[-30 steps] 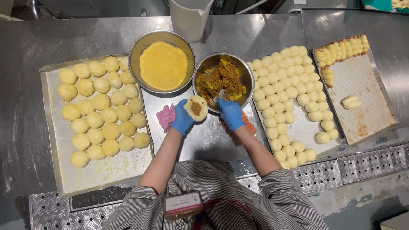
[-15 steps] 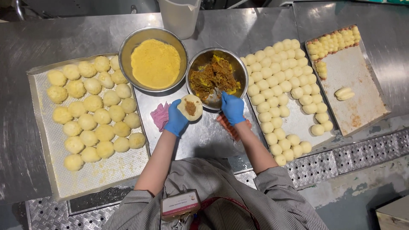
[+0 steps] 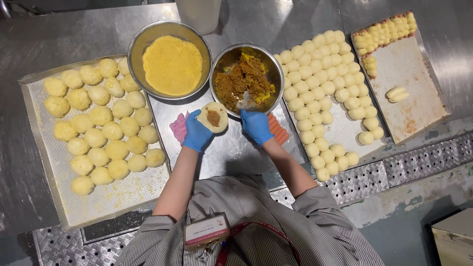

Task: Filling dough balls with a savory mixture and coating them in yellow powder in a commercial bakery kitchen.

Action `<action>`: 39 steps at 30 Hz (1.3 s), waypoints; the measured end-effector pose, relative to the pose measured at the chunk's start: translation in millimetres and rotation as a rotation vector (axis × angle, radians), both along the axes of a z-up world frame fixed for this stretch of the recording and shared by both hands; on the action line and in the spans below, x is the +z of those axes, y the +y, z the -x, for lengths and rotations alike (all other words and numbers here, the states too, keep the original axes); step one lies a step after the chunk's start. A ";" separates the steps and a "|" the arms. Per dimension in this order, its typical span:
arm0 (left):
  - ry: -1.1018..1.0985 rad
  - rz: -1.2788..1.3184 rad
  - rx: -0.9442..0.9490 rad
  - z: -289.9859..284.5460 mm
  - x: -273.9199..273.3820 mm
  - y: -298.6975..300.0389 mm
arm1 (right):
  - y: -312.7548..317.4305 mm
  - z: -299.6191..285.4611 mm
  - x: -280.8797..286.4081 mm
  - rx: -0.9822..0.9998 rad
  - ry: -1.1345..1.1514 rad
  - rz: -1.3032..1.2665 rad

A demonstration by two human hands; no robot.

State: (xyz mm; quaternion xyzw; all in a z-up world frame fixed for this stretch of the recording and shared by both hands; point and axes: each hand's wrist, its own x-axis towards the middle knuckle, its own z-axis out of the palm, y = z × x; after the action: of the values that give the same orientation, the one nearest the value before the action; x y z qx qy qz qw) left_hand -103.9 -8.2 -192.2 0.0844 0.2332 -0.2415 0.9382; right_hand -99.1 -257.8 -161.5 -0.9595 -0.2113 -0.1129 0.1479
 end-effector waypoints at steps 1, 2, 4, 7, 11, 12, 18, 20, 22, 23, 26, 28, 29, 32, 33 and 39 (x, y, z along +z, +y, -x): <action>-0.013 0.007 -0.001 0.5 1.4 0.0 | -2.1 -1.9 0.7 0.016 0.026 -0.008; -0.027 0.013 0.000 1.2 2.8 0.2 | -3.9 -4.0 1.3 0.034 0.051 -0.015; -0.014 0.012 0.006 2.2 -0.6 0.9 | -4.7 -4.9 23.5 0.013 0.096 -0.054; 0.024 0.003 0.018 -1.2 -11.2 0.8 | -14.1 -2.9 21.3 -0.051 0.157 -0.085; 0.053 0.001 0.022 -1.6 -19.0 0.2 | -31.4 -0.4 30.6 -0.210 0.350 -0.296; 0.053 0.001 0.023 -0.4 -16.8 0.6 | -33.5 1.5 29.8 -0.210 0.350 -0.296; 0.014 -0.011 0.015 5.9 -17.0 -0.4 | -35.9 4.1 20.5 -0.244 0.282 -0.184; -0.028 -0.008 0.015 5.6 -24.3 0.0 | -31.3 4.7 22.7 -0.248 0.306 -0.164; -0.009 -0.019 0.020 3.9 -26.2 -0.7 | -29.1 7.7 30.3 -0.225 0.318 -0.159; 0.013 -0.028 0.026 3.2 -27.1 -1.0 | -28.1 8.8 34.3 -0.202 0.331 -0.151; 0.033 -0.045 0.023 2.9 -26.8 -1.6 | -36.6 4.1 38.3 -0.328 0.541 -0.213; 0.020 -0.081 0.048 0.4 -33.5 -8.7 | -49.6 -0.2 41.6 -0.401 0.602 -0.407; 0.009 -0.117 0.073 -0.6 -37.1 -11.9 | -55.7 -2.1 43.0 -0.471 0.662 -0.604; -0.022 -0.170 0.139 -9.7 -39.1 -22.6 | -46.5 2.7 68.7 -0.451 0.514 -0.818; -0.024 -0.169 0.144 -16.5 -29.8 -27.7 | -35.7 7.1 77.0 -0.446 0.514 -0.816; -0.205 -0.016 0.119 -48.9 48.5 -59.1 | 30.4 39.4 114.3 -0.467 0.366 -0.893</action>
State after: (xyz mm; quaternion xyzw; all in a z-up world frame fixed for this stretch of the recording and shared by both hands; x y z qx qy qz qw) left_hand -55.0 -67.3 -143.7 0.1019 0.1426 -0.1738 0.9691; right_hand -138.5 -227.4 -47.2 -0.8288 0.1056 -0.0526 0.5470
